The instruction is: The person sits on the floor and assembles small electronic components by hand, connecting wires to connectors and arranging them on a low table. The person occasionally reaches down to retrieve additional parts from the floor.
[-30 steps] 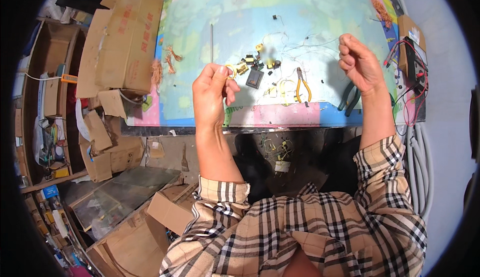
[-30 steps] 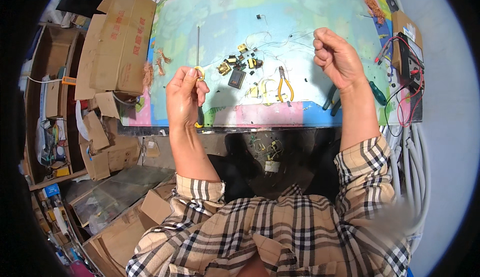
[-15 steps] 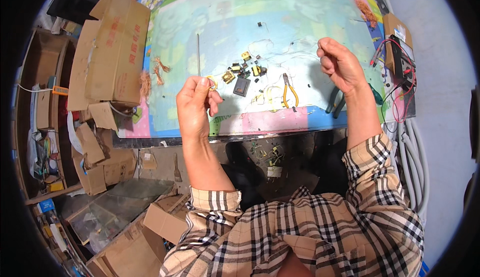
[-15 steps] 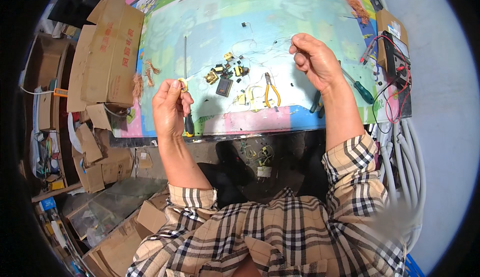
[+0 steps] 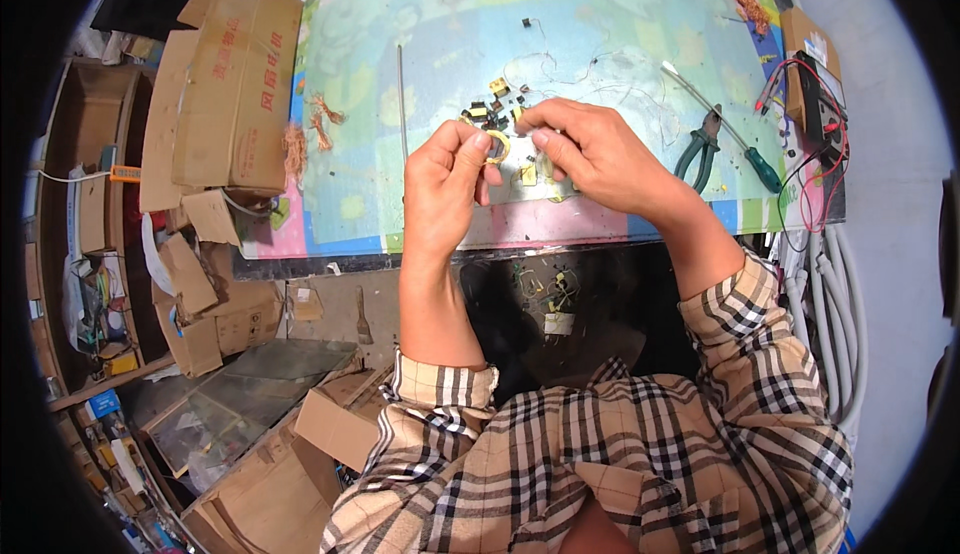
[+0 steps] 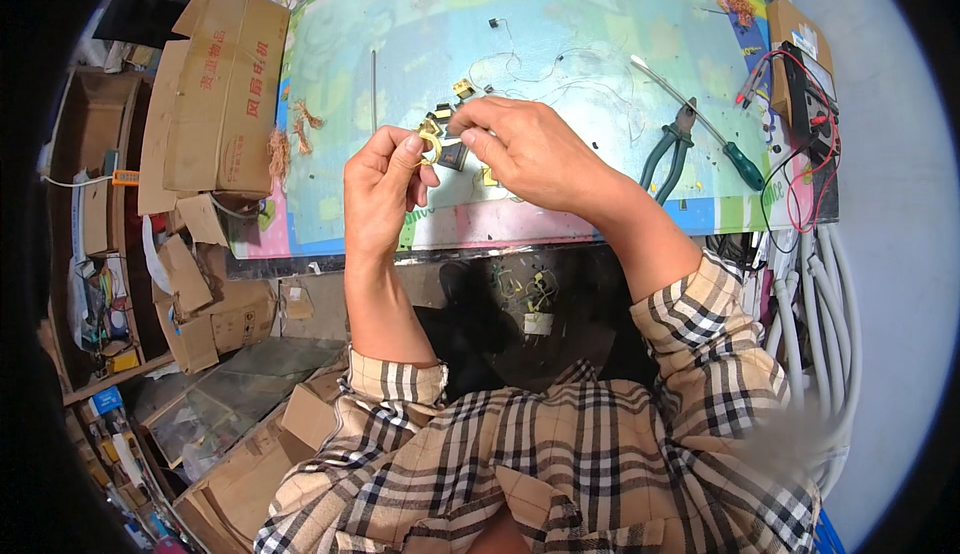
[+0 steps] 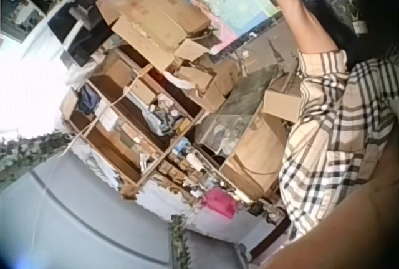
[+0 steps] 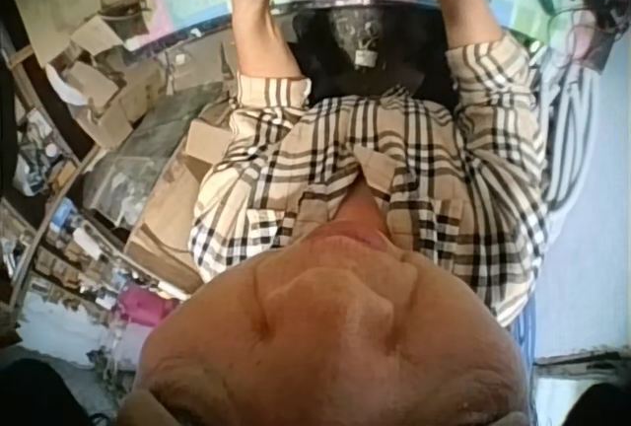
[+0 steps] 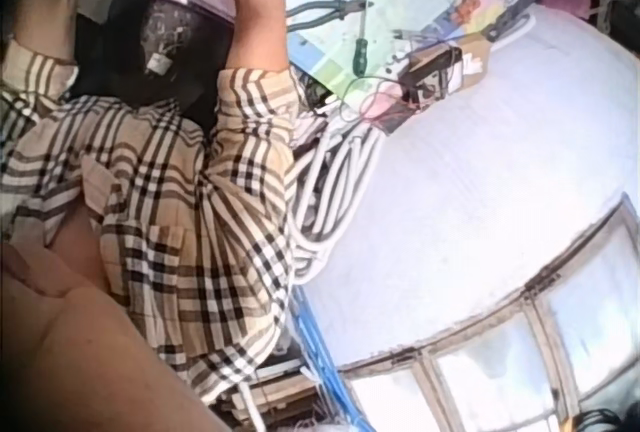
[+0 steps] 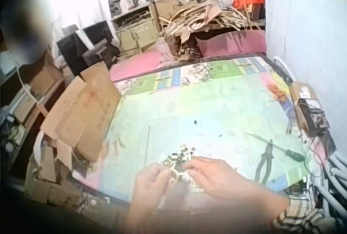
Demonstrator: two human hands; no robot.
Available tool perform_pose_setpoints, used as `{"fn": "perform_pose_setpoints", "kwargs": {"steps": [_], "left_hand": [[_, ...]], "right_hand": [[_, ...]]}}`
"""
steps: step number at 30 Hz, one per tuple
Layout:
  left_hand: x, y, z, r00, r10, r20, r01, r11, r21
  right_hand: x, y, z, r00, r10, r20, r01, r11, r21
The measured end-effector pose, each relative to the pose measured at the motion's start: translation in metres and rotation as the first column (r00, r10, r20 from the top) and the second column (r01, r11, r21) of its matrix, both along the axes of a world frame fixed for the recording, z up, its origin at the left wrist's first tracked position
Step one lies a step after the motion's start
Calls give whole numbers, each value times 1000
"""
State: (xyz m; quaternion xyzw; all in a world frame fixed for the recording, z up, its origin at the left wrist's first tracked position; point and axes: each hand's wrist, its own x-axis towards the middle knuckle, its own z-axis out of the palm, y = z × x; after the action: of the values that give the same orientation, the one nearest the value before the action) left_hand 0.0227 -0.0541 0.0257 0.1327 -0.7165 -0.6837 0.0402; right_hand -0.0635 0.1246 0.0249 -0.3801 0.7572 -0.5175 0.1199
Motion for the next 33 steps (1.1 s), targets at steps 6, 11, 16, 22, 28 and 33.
{"fn": "perform_pose_setpoints", "kwargs": {"steps": [6,11,16,22,28,33], "left_hand": [[1,1,3,993,-103,64,88,976,200],[0,9,8,972,-216,92,182,940,290],[-3,12,4,997,-75,34,60,944,324],[-2,6,3,992,112,53,-120,973,196],[-1,11,0,999,46,10,-46,999,-17],[-1,15,-4,991,98,-92,-115,972,-205]], "right_hand": [[2,5,13,997,-74,2,74,995,71],[-4,5,-4,888,-252,-384,286,958,31],[-15,11,-5,821,-356,-447,408,913,23],[-25,22,1,751,-479,-455,517,855,-48],[-27,25,0,689,-505,-520,566,823,-49],[-27,24,-2,731,-478,-487,550,835,6]]}}
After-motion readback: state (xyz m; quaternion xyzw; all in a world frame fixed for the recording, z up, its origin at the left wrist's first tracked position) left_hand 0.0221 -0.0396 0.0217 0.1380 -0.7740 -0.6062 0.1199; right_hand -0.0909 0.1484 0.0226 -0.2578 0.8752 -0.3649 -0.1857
